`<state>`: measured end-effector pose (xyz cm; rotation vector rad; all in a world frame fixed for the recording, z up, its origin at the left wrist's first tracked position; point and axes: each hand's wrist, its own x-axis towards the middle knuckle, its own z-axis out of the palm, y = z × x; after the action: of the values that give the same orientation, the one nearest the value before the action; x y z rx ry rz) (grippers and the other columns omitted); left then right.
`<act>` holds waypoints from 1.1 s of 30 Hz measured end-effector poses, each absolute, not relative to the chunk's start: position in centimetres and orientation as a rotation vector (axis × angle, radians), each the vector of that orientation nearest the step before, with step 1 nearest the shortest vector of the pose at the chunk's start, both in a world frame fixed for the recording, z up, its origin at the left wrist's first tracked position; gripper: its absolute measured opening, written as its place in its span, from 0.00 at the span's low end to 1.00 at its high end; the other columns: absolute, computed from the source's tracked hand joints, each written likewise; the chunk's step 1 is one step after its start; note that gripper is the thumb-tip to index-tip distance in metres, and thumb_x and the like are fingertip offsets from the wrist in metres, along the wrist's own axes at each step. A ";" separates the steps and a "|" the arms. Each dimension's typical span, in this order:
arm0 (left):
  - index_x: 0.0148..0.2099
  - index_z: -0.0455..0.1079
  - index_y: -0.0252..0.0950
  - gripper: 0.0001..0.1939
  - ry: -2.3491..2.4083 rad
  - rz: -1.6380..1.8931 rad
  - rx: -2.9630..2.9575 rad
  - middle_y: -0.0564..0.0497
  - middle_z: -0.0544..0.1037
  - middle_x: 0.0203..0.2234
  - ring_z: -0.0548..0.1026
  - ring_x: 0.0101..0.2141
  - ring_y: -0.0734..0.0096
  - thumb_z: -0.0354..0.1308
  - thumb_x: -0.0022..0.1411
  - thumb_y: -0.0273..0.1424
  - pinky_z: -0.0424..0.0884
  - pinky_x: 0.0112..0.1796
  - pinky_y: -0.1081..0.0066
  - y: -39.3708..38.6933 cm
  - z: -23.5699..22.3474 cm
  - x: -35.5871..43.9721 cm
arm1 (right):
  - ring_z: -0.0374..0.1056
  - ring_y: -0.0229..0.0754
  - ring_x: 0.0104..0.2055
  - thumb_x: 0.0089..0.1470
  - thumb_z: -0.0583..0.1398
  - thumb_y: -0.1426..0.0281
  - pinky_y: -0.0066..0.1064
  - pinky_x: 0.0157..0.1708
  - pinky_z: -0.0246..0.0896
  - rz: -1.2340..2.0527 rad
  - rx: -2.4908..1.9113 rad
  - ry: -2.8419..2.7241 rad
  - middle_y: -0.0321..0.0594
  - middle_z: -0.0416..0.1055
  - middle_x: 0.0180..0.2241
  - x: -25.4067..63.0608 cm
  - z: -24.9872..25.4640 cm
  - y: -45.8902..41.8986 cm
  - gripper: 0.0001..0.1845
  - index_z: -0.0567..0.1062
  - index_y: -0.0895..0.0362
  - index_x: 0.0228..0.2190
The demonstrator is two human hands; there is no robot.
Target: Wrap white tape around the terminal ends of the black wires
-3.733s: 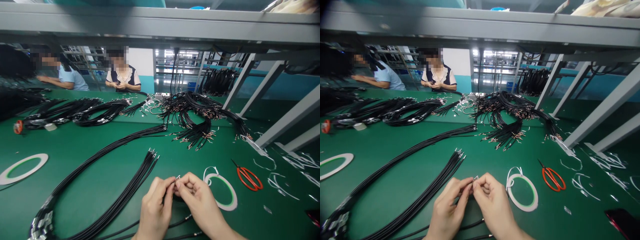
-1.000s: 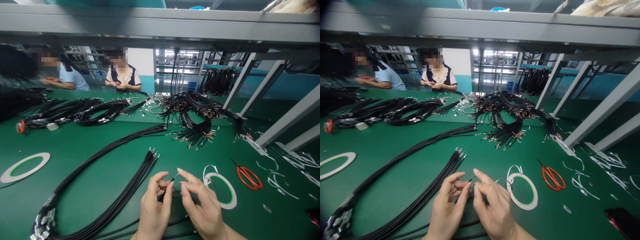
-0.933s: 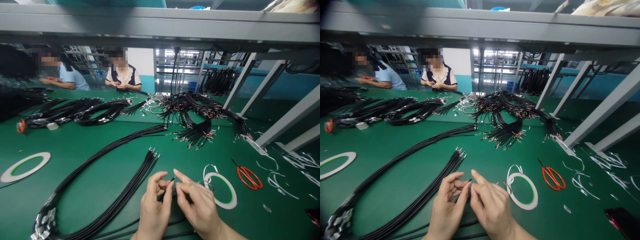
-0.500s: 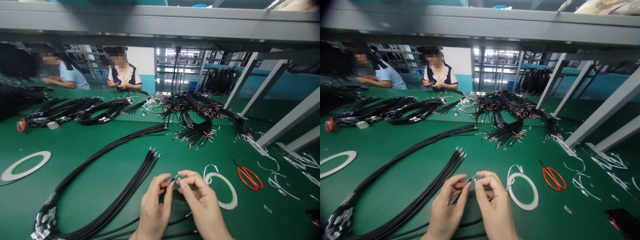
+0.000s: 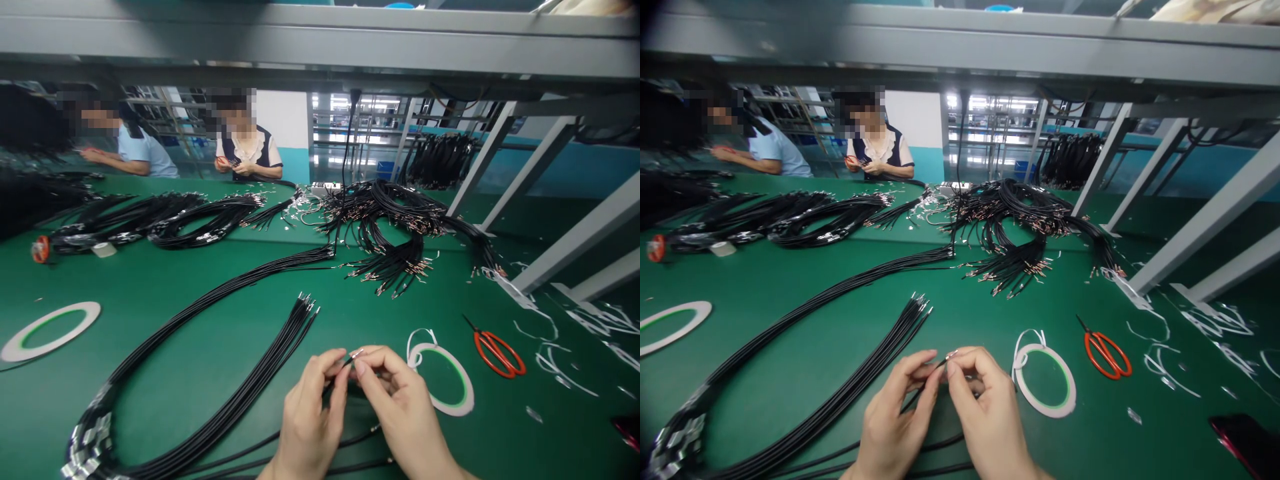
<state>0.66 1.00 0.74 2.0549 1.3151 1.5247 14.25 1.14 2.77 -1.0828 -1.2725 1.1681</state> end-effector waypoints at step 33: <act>0.39 0.74 0.34 0.09 1.208 1.245 1.172 0.51 0.72 0.28 0.73 0.24 0.74 0.59 0.58 0.33 0.72 0.23 0.76 1.3 2.1 1.4 | 0.70 0.40 0.30 0.59 0.57 0.66 0.28 0.31 0.65 1.254 -1.061 -1.283 0.39 0.72 0.29 14.1 2.7 1.4 0.09 0.70 0.57 0.28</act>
<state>1.43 1.34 2.07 1.1724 1.2076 1.2451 14.14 1.44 2.74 -1.0606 -1.2831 1.2542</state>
